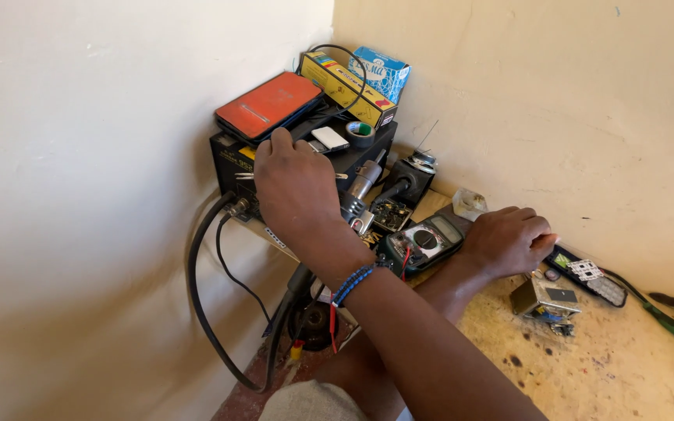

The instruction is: Soldering or desoldering electronic components on a circuit board using a hot air rework station and a probe.

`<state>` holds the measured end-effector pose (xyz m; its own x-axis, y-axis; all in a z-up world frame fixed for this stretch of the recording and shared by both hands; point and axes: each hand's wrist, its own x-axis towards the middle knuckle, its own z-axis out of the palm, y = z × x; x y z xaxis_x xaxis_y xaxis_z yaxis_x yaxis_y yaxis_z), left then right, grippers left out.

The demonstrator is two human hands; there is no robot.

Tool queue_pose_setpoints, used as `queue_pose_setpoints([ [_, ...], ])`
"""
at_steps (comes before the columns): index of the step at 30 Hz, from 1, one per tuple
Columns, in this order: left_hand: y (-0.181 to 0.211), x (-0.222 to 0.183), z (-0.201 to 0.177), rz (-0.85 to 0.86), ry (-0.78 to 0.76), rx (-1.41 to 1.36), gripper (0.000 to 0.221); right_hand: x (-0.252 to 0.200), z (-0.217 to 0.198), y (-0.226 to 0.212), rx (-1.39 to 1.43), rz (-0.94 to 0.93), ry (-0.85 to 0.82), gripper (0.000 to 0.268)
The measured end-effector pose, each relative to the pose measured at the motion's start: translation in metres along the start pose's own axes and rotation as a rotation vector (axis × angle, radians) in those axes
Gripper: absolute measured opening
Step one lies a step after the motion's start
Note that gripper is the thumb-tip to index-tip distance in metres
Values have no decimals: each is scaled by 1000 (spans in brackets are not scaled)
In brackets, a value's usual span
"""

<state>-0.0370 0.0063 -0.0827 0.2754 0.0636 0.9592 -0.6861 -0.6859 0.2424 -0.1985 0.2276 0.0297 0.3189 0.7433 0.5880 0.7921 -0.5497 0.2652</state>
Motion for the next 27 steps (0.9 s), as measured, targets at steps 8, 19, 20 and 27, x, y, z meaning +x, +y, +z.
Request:
queue_pose_setpoints([
  [8, -1, 0, 0, -17, -6, 11, 13, 2, -2, 5, 45, -20, -27, 26],
  [19, -1, -2, -1, 5, 15, 29, 15, 1, 15, -8, -2, 44, 165, 13],
  [20, 0, -2, -3, -8, 12, 14, 13, 1, 22, -12, -13, 49, 244, 41],
  [27, -3, 1, 0, 42, 47, 76, 14, 1, 9, -20, -111, 101, 266, 38],
])
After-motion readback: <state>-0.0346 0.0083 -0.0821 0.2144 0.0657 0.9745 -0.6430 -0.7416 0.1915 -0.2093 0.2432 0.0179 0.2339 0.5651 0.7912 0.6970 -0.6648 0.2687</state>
